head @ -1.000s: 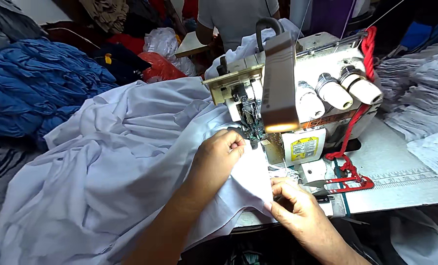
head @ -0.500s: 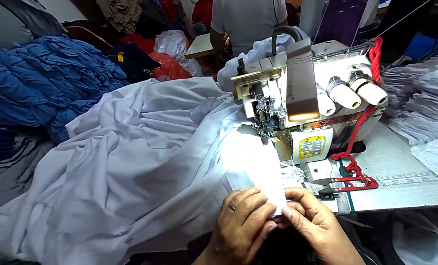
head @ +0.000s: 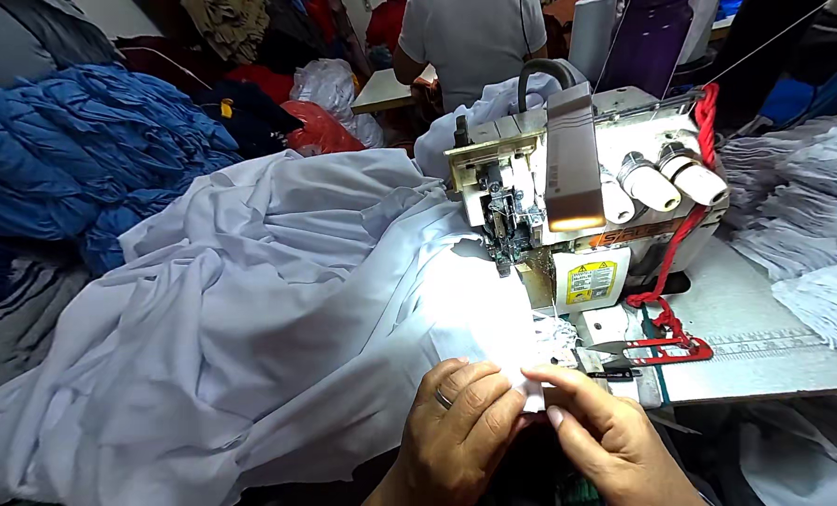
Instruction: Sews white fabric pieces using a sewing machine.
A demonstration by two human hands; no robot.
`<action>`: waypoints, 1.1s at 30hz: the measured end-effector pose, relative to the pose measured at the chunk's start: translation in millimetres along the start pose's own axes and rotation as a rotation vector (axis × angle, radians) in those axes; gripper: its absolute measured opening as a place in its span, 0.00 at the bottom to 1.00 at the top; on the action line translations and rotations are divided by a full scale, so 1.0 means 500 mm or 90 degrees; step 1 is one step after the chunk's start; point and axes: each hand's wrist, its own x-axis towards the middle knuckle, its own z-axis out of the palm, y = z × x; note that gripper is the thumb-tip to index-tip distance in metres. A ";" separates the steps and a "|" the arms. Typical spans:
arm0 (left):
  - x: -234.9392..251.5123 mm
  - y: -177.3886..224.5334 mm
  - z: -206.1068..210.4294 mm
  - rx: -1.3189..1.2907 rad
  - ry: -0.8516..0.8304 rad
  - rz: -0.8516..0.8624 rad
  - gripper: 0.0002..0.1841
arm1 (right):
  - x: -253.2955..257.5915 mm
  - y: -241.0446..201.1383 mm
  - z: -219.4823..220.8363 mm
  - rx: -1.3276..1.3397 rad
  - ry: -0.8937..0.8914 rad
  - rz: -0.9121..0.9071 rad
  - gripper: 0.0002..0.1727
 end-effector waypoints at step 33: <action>0.020 -0.070 -0.083 -0.037 -0.065 -0.026 0.12 | 0.028 0.019 -0.003 -0.093 0.064 -0.087 0.05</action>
